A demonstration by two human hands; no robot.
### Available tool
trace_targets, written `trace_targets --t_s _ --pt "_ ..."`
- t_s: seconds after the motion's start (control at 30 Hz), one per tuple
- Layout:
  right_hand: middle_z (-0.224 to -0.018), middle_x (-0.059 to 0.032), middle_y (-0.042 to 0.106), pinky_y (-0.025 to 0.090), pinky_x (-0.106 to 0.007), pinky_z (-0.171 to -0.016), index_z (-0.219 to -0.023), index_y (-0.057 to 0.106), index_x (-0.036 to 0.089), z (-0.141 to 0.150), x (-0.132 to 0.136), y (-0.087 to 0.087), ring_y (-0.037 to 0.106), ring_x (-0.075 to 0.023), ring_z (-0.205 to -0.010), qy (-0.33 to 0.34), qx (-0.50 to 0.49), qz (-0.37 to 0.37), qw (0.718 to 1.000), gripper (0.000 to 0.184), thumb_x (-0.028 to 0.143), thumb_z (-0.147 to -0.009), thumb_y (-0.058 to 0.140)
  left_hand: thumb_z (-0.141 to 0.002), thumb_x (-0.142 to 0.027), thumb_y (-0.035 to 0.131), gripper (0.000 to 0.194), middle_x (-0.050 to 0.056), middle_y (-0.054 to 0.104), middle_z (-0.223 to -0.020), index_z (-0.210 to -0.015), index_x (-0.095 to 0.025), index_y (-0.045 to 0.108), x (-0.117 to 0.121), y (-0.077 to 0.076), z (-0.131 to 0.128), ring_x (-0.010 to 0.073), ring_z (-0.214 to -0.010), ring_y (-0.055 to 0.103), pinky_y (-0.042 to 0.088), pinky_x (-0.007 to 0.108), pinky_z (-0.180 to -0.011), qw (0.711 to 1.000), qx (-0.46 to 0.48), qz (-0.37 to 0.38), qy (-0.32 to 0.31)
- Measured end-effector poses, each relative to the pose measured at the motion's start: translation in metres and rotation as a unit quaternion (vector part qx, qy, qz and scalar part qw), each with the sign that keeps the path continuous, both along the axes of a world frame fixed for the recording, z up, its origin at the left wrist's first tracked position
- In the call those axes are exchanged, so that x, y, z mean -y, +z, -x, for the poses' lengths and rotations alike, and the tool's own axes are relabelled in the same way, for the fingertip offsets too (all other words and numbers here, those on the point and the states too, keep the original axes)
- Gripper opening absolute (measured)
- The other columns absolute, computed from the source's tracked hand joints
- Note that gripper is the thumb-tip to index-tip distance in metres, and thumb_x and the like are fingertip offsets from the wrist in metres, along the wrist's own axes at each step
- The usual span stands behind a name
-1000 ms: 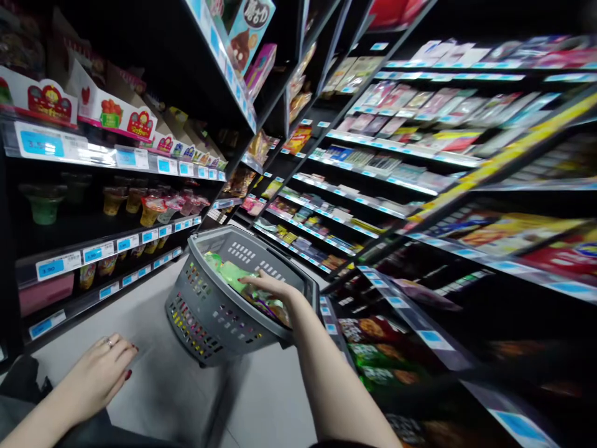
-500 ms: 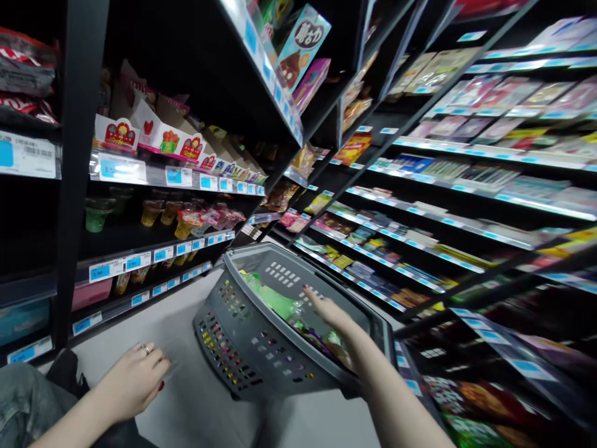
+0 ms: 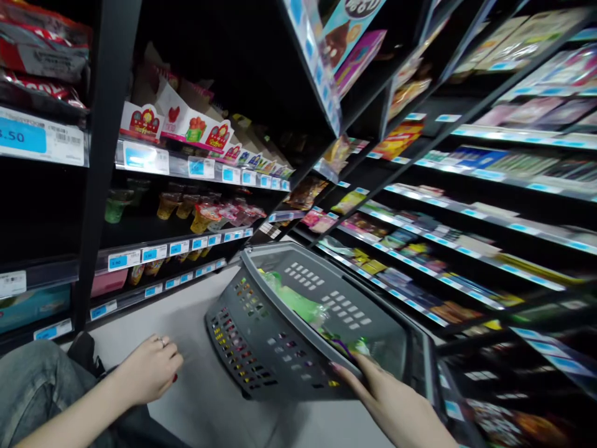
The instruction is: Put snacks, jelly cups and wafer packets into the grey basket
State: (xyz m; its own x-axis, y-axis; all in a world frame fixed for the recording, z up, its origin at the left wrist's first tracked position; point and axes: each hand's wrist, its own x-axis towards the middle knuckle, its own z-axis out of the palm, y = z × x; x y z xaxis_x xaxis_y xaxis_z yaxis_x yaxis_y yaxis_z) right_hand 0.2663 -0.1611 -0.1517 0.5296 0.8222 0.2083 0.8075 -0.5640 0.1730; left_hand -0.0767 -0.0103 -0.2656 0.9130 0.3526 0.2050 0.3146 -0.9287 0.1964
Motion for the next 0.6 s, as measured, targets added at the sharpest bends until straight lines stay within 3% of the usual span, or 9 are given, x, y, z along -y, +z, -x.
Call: trace_targets --t_s 0.13,0.3,0.47,0.6 --pt "-0.098 -0.0168 0.067 0.052 -0.036 -0.070 -0.102 0.058 0.013 0.025 -0.016 0.010 0.065 -0.0300 -0.090 -0.014 -0.028 0.072 0.997 0.039 0.038 -0.085 0.032 -0.084 -0.028 0.045 0.013 0.005 0.062 -0.090 -0.091 -0.018 0.052 -0.001 -0.001 0.000 0.0228 -0.091 0.057 0.049 0.037 -0.082 1.000 -0.004 -0.013 0.008" --pt "-0.083 -0.0164 0.068 0.049 -0.039 -0.070 -0.104 0.056 0.012 0.085 -0.053 0.019 0.066 -0.0312 -0.083 -0.066 -0.003 0.109 0.992 0.040 0.038 -0.090 0.028 -0.085 -0.029 0.045 0.014 0.004 0.062 -0.090 -0.091 -0.019 0.052 -0.003 0.002 0.001 0.0225 -0.091 0.057 0.048 0.036 -0.082 1.000 -0.010 -0.020 0.019" --pt "-0.085 -0.0198 0.068 0.047 -0.041 -0.072 -0.101 0.060 0.010 0.145 -0.096 0.028 0.066 -0.0321 -0.083 -0.121 -0.017 0.106 0.987 0.046 0.041 -0.091 0.028 -0.085 -0.025 0.042 0.013 0.006 0.062 -0.091 -0.093 -0.019 0.051 -0.006 0.005 0.003 0.0231 -0.092 0.056 0.047 0.038 -0.082 1.000 -0.020 -0.005 0.022" --pt "-0.088 -0.0257 0.066 0.047 -0.040 -0.072 -0.095 0.063 0.000 0.171 -0.123 0.029 0.065 -0.0346 -0.085 -0.125 -0.037 0.073 0.989 0.047 0.036 -0.091 0.034 -0.085 -0.026 0.042 0.014 0.006 0.061 -0.090 -0.092 -0.019 0.052 -0.005 0.006 0.003 0.0233 -0.091 0.056 0.046 0.037 -0.081 1.000 -0.023 0.009 0.016"
